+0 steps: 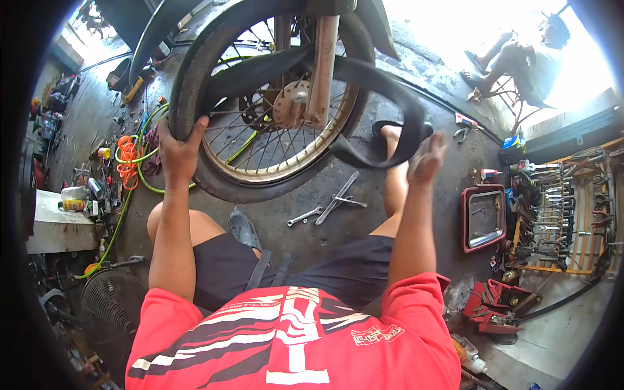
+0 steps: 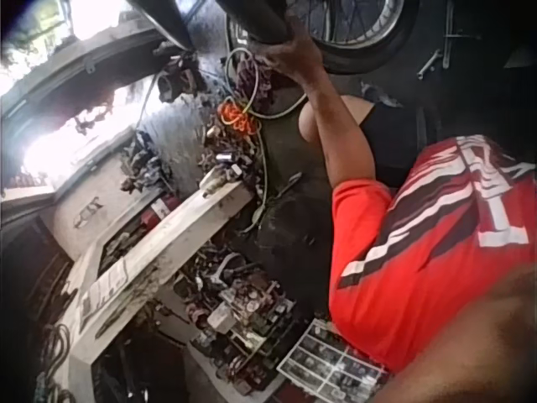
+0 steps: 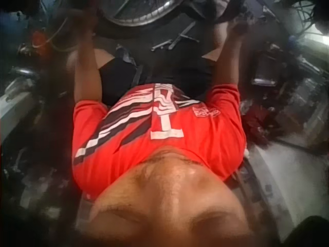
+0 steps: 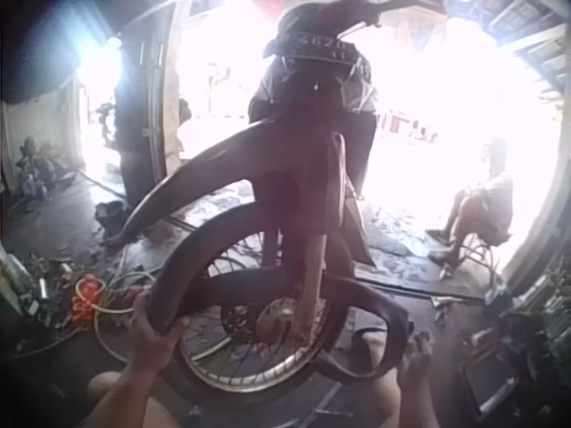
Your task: The person repairs a motorcycle tire by using a pry bar to pull the tire bead over the rim and then pulling out the inner tube by hand.
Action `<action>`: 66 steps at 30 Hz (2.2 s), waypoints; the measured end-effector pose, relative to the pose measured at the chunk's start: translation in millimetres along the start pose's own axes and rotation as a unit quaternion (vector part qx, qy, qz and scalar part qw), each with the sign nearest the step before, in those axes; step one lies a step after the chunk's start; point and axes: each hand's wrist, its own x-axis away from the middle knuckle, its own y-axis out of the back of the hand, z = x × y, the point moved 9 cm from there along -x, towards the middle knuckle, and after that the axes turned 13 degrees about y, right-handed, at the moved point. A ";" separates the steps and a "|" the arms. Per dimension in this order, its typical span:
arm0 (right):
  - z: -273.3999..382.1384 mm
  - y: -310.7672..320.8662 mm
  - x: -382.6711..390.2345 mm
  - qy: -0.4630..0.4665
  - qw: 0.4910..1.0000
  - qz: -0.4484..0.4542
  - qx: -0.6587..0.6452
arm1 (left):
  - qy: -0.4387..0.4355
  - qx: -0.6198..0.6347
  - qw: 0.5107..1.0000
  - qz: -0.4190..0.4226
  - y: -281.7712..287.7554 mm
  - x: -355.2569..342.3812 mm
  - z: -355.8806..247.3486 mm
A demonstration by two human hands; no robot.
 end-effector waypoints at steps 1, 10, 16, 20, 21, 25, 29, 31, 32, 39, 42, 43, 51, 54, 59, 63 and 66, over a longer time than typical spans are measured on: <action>-21.0 -16.8 22.4 -0.073 0.997 -0.002 0.038 | -0.011 -0.001 1.000 -0.023 8.0 -1.2 5.8; -164.4 -55.6 184.6 0.121 0.810 0.277 0.502 | -0.016 0.005 1.000 -0.024 10.6 3.1 -1.1; -218.7 -21.5 129.1 -0.192 0.689 0.266 0.646 | -0.012 0.067 0.998 0.000 3.0 2.3 4.3; -180.6 -58.2 119.5 -0.209 0.658 0.314 0.652 | -0.024 0.025 0.999 -0.035 3.7 1.8 3.4; -176.4 -63.3 113.6 -0.197 0.632 0.326 0.675 | -0.030 0.015 0.998 -0.047 2.2 2.9 0.3; -145.2 -92.5 108.2 -0.174 0.582 0.414 0.677 | -0.021 -0.006 0.998 -0.066 5.5 0.4 6.8; -136.5 -83.1 81.1 -0.097 0.507 0.480 0.709 | -0.024 0.018 0.998 -0.055 4.1 0.5 3.5; -131.7 -77.8 42.8 -0.007 0.458 0.522 0.720 | -0.021 0.013 0.999 -0.036 2.1 0.7 2.0; -131.8 -76.3 30.5 0.036 0.451 0.533 0.715 | -0.014 0.051 0.999 -0.012 1.0 -0.2 3.4; -71.5 -118.6 98.8 0.165 0.737 0.395 0.523 | -0.025 0.132 0.991 0.014 1.3 -3.7 23.4; -25.7 -237.0 211.1 0.116 0.808 0.526 0.241 | -0.043 0.151 0.988 -0.002 11.0 -1.2 4.2; -19.6 -260.7 226.0 0.050 0.847 0.492 0.194 | -0.032 0.159 0.987 -0.003 9.4 -1.3 6.5; -61.7 -375.7 222.2 -0.388 0.908 0.027 -0.155 | -0.019 0.091 0.995 -0.035 9.0 4.4 12.0; -56.0 -378.6 213.9 -0.372 0.911 -0.027 -0.176 | -0.012 0.107 0.994 -0.019 12.2 7.3 6.6; -70.8 -357.1 226.0 -0.337 0.894 -0.052 -0.290 | -0.025 0.101 0.994 -0.027 13.0 10.5 9.6; -100.7 -337.6 224.4 -0.285 0.908 -0.034 -0.306 | -0.025 0.088 0.996 0.002 12.6 11.5 1.5; -92.9 -326.9 230.1 -0.285 0.928 0.024 -0.236 | -0.038 0.084 0.996 0.020 13.2 3.6 -2.9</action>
